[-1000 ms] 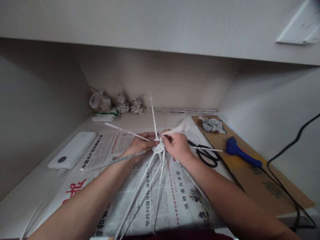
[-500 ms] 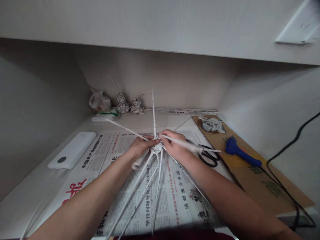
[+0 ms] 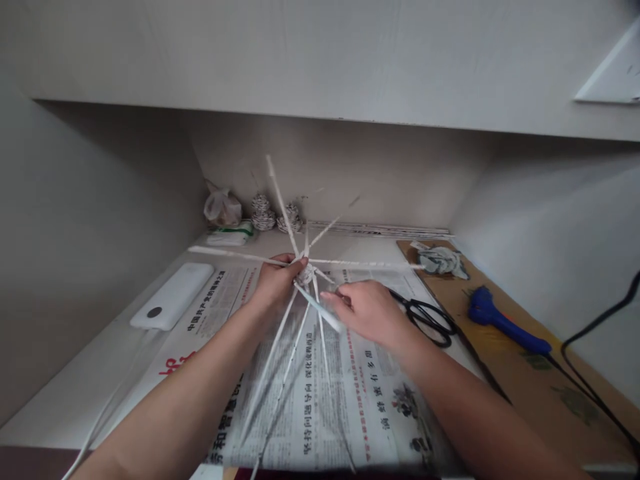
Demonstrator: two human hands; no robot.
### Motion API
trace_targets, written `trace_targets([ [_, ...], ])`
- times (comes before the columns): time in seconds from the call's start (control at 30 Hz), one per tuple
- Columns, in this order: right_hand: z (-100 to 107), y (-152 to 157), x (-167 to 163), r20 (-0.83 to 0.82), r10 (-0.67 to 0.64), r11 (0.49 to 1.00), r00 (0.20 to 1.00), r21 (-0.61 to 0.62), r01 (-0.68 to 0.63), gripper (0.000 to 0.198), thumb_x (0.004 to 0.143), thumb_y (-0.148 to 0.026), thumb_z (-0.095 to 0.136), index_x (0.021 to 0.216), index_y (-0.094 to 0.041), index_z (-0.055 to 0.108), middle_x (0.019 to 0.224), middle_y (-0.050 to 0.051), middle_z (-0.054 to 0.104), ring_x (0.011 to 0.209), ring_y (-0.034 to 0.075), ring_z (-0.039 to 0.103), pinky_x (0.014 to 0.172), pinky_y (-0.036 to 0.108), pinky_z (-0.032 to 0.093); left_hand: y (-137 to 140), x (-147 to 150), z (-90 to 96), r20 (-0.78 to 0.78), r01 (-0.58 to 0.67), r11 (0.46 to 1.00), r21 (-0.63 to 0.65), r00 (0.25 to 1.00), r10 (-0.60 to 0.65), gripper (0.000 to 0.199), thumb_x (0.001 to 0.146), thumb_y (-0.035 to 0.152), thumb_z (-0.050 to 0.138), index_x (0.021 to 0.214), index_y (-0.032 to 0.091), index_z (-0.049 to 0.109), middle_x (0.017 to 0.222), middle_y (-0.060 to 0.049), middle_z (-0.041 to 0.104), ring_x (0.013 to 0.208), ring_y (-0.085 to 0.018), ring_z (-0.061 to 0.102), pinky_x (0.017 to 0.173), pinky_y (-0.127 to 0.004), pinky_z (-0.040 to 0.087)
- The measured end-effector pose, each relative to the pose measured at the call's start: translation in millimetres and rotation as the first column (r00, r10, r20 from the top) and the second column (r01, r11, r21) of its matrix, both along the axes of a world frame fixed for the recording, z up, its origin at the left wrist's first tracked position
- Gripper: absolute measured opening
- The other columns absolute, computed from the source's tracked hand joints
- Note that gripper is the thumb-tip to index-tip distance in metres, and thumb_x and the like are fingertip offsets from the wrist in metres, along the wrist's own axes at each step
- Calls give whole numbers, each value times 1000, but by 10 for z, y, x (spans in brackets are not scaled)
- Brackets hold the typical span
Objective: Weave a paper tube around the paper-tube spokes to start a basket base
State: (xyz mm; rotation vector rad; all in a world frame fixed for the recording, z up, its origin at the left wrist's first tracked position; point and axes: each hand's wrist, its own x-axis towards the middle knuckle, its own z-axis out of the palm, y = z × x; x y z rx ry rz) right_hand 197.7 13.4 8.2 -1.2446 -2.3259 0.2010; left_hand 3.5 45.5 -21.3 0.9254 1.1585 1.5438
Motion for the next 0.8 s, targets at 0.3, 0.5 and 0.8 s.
trace_targets([
  [0.3, -208, 162, -25, -259, -61, 998, 964, -31, 55, 64, 92, -43, 45, 149, -18, 27, 124, 17, 62, 91, 26, 65, 78, 37, 50, -54, 219, -57, 358, 13, 995, -98, 933, 23, 32, 54, 27, 85, 70, 16, 60, 62, 1, 61, 54, -9, 54, 53, -22, 42],
  [0.5, -257, 231, -10, -388, -66, 997, 919, -71, 41, 68, 90, -40, 49, 151, -24, 22, 124, 14, 61, 94, 24, 64, 80, 38, 51, -45, 250, -104, 340, -3, 992, -126, 939, 46, 32, 56, 26, 84, 66, 14, 56, 54, 3, 58, 46, -8, 51, 45, -20, 38],
  [0.8, -257, 343, -14, -662, -281, 680, 695, -648, -343, 34, 81, -35, 66, 112, -21, 67, 88, 6, 72, 64, 14, 66, 50, 21, 46, 16, 195, -36, 482, -6, 982, -187, 871, 97, 15, 81, 10, 64, 67, 12, 56, 57, 2, 55, 40, -3, 44, 33, -12, 28],
])
